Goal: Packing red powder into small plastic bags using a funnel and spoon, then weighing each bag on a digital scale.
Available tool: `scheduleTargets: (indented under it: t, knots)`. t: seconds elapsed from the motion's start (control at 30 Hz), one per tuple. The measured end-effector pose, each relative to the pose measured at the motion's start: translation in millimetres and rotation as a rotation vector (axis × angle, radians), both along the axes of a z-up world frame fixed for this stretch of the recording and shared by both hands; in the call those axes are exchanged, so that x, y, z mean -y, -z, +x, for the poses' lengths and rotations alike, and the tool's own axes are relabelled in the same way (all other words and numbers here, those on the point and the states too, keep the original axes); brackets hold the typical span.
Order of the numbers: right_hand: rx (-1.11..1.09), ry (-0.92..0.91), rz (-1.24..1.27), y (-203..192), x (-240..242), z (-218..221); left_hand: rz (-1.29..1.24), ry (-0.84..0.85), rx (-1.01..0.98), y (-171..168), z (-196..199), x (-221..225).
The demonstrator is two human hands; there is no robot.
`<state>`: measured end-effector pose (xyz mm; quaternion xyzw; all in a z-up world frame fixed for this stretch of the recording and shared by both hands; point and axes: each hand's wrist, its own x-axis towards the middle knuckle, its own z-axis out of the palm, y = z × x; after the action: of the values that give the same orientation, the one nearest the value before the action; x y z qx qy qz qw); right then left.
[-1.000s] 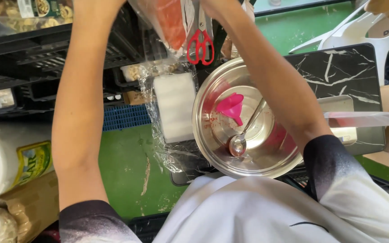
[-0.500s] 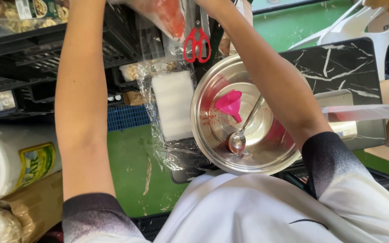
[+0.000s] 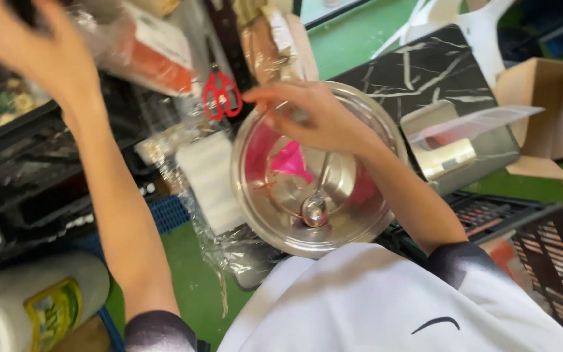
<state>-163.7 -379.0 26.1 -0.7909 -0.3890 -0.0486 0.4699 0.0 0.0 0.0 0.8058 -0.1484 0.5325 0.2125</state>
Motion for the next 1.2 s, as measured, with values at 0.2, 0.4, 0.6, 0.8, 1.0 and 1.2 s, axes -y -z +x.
scheduleTargets:
  t: [0.2,0.4,0.6,0.8,1.0,1.2]
  knots:
    - [-0.002,0.493,-0.026,-18,155,-68,-0.179,0.421,-0.044,24,-109,205]
    - [-0.033,1.244,0.273,52,329,-127,-0.162,1.049,-0.756,98,-151,367]
    - [-0.401,1.447,0.236,178,403,-149,-0.072,1.209,-0.963,184,-165,500]
    - [-0.385,1.192,0.417,188,368,-129,-0.079,1.213,-0.871,183,-174,555]
    - [-0.267,1.213,0.551,187,360,-125,-0.031,1.163,-0.847,195,-152,549]
    - [-0.286,1.22,0.588,182,359,-130,-0.117,1.22,-0.921,194,-156,548]
